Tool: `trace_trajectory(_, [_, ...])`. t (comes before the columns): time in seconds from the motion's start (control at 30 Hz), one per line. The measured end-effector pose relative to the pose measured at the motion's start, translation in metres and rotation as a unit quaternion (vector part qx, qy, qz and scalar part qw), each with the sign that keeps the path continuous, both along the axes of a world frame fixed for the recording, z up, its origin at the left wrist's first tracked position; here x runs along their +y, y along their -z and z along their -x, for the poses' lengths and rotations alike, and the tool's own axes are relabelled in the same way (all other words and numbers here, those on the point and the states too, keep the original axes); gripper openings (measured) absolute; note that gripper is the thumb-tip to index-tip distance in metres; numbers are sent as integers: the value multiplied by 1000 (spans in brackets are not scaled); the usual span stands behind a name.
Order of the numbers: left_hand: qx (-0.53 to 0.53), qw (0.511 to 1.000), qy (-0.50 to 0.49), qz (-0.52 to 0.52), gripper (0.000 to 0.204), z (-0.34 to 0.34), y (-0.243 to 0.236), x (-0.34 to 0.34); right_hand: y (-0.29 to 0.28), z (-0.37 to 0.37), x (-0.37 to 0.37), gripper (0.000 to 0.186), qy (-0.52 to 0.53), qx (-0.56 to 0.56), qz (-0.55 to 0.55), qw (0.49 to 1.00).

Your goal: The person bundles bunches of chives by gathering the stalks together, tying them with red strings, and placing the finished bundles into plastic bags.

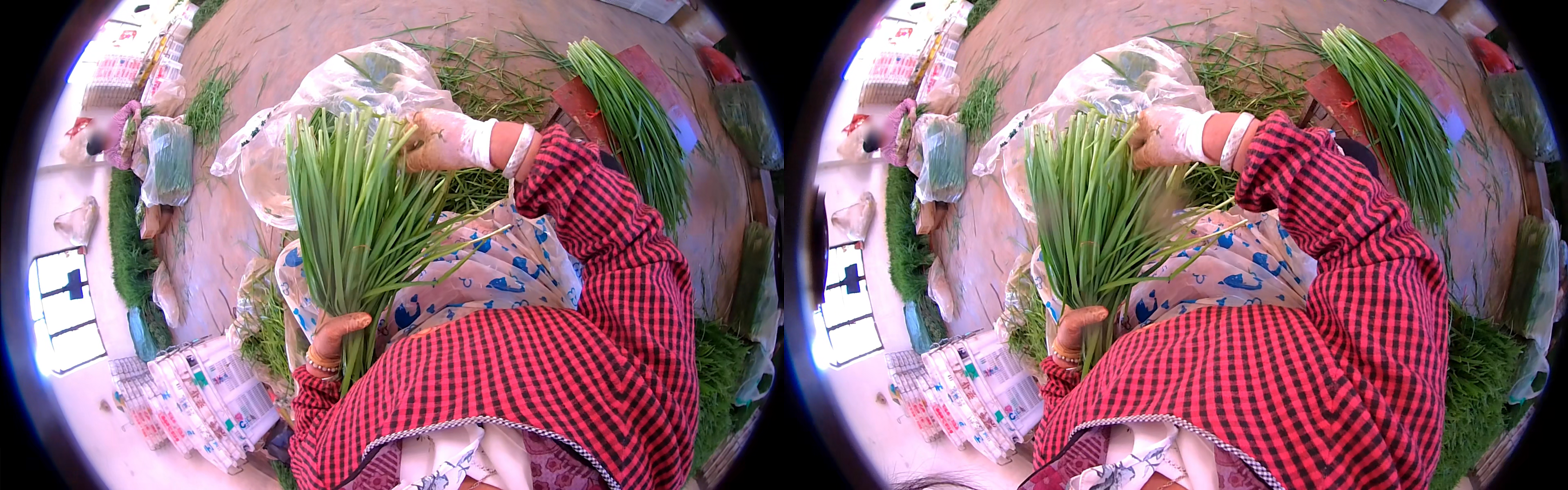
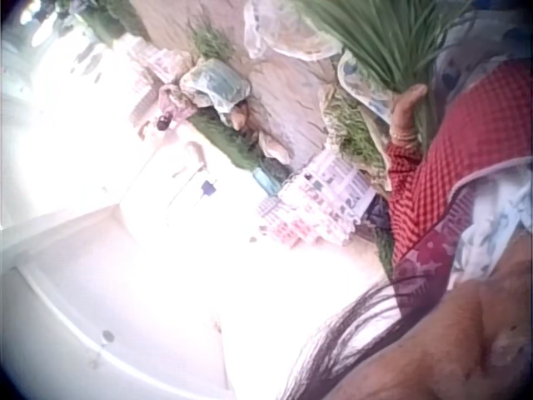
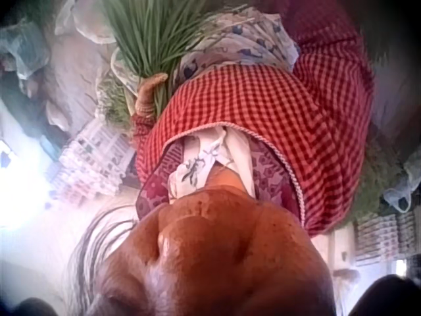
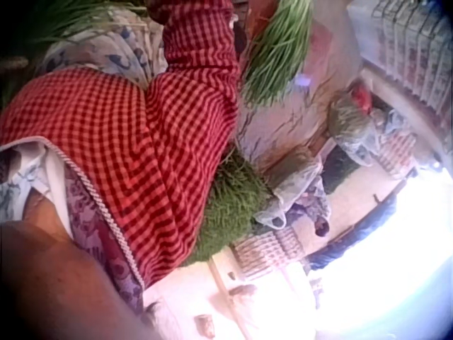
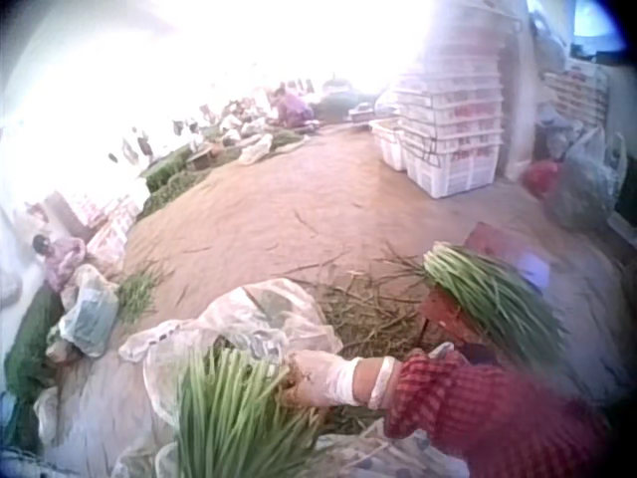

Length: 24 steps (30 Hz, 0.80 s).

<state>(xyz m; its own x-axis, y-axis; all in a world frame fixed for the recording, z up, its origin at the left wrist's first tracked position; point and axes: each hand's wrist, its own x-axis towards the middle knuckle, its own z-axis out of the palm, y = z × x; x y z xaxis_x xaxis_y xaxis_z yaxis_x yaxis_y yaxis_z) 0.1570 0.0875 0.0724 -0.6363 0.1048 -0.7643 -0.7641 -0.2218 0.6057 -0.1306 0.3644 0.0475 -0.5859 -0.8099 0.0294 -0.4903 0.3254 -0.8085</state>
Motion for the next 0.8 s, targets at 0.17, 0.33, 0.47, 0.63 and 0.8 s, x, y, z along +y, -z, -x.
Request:
trace_trajectory(0.17, [31, 998, 33, -54, 32, -13, 25, -30, 6, 7, 10, 18, 126, 219, 33, 967])
trace_trajectory(0.33, [14, 993, -9, -119, 33, -6, 8, -19, -24, 54, 71, 46, 209, 181, -238, 931])
trace_trajectory(0.47, [20, 999, -17, -27, 33, -23, 27, -38, -30, 45, 33, 60, 102, 102, -11, 990])
trace_trajectory(0.63, [5, 1000, -15, 11, 37, 12, -13, 10, -27, 40, 6, 52, -56, -23, -91, 994])
trace_trajectory(0.8, [-32, 998, -47, -17, 39, 3, -5, -1, -14, 32, 12, 34, -33, -191, -22, 981])
